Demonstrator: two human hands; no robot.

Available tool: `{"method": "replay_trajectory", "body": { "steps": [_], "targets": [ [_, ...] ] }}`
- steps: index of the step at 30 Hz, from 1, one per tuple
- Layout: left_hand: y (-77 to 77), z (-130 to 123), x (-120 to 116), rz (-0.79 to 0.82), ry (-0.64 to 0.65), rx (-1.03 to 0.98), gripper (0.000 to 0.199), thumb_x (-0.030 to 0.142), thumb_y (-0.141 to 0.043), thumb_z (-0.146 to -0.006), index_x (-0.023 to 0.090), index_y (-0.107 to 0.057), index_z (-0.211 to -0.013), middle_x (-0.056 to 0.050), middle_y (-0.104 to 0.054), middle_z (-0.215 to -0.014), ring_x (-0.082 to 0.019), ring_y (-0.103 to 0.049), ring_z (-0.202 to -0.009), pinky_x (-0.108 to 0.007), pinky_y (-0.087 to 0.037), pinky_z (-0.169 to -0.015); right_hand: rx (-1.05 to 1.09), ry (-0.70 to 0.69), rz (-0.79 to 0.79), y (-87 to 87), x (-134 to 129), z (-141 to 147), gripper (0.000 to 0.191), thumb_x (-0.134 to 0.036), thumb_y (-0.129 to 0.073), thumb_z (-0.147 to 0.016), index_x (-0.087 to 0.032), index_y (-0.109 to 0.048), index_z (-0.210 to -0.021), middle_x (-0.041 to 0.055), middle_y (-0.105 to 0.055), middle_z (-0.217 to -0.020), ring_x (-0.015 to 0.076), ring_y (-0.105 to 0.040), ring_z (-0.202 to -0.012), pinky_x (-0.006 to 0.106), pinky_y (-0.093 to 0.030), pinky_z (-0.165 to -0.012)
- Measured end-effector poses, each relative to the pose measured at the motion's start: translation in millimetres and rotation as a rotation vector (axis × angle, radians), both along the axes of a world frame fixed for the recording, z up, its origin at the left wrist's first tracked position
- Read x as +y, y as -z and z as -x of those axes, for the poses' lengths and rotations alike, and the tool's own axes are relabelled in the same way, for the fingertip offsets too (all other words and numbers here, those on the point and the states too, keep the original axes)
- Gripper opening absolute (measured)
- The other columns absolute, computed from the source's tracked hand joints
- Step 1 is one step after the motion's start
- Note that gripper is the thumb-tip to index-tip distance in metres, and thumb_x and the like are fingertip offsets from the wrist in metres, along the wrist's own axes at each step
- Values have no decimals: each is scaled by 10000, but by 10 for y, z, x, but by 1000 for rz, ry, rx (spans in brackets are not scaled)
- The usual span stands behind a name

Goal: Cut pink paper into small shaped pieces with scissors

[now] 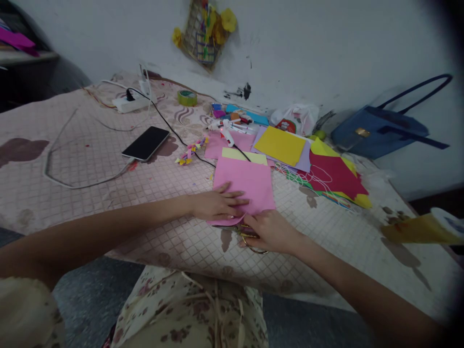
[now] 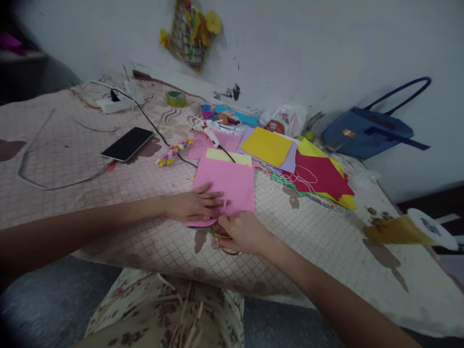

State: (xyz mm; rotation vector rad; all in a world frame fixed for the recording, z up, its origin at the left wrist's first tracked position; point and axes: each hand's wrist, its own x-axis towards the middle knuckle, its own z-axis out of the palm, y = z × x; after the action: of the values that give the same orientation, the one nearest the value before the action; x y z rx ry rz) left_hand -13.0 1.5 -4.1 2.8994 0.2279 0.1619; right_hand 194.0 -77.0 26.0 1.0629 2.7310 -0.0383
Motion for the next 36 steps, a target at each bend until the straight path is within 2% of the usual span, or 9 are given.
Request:
{"method": "replay_trajectory", "body": {
  "steps": [4,10,16,19,26,31,36],
  "targets": [
    [-2,-1,7,-32,15,-14,399,348,-277,-872,269,-395,-1246,-10,-206,-1410,-192,-110,-1307,-448,25,-1044,-20,-2,-8,23,-1,-9,483,-587,-375,-782,-138,-513,-891,78,-639,-699,202,-583,-620,262,-276,-517],
    [15,-5,9,-46,4,-8,400,339,-283,-873,298,-360,-1264,10,-186,-1416,-190,-95,-1309,-451,50,-1041,-10,9,19,10,7,-29,424,-542,-419,-788,-140,-515,-879,75,-640,-708,196,-587,-643,256,-288,-531],
    [28,1,5,-65,8,-19,366,325,-359,-850,263,-457,-1197,-14,-224,-1405,-206,-127,-1303,-457,32,-1042,-23,23,34,-29,29,79,486,-579,-417,-764,-126,-519,-908,99,-640,-735,214,-588,-675,258,-292,-536],
    [24,-4,4,-77,6,-20,357,310,-337,-859,250,-472,-1185,-19,-245,-1398,-202,-127,-1304,-458,39,-1042,-28,13,24,-6,27,79,494,-587,-394,-772,-128,-519,-905,96,-640,-726,214,-587,-654,260,-290,-526],
    [3,-12,-10,-22,-14,-12,369,322,-345,-855,283,-434,-1211,3,-220,-1406,-194,-130,-1303,-456,46,-1040,-21,3,22,17,28,51,432,-552,-418,-783,-141,-513,-881,80,-640,-717,201,-587,-648,262,-296,-525],
    [32,-10,-10,-25,-12,-24,379,337,-348,-851,259,-442,-1209,-11,-237,-1402,-188,-116,-1306,-441,38,-1045,-29,-16,-10,7,42,124,416,-533,-447,-778,-136,-510,-886,87,-639,-717,202,-585,-637,260,-296,-517],
    [47,-11,-9,-35,-3,-48,414,327,-329,-857,253,-374,-1262,-20,-246,-1398,-190,-121,-1305,-443,46,-1043,-11,-30,-31,23,40,122,413,-529,-461,-773,-132,-519,-871,79,-641,-713,205,-592,-621,263,-289,-499]
  ]
}}
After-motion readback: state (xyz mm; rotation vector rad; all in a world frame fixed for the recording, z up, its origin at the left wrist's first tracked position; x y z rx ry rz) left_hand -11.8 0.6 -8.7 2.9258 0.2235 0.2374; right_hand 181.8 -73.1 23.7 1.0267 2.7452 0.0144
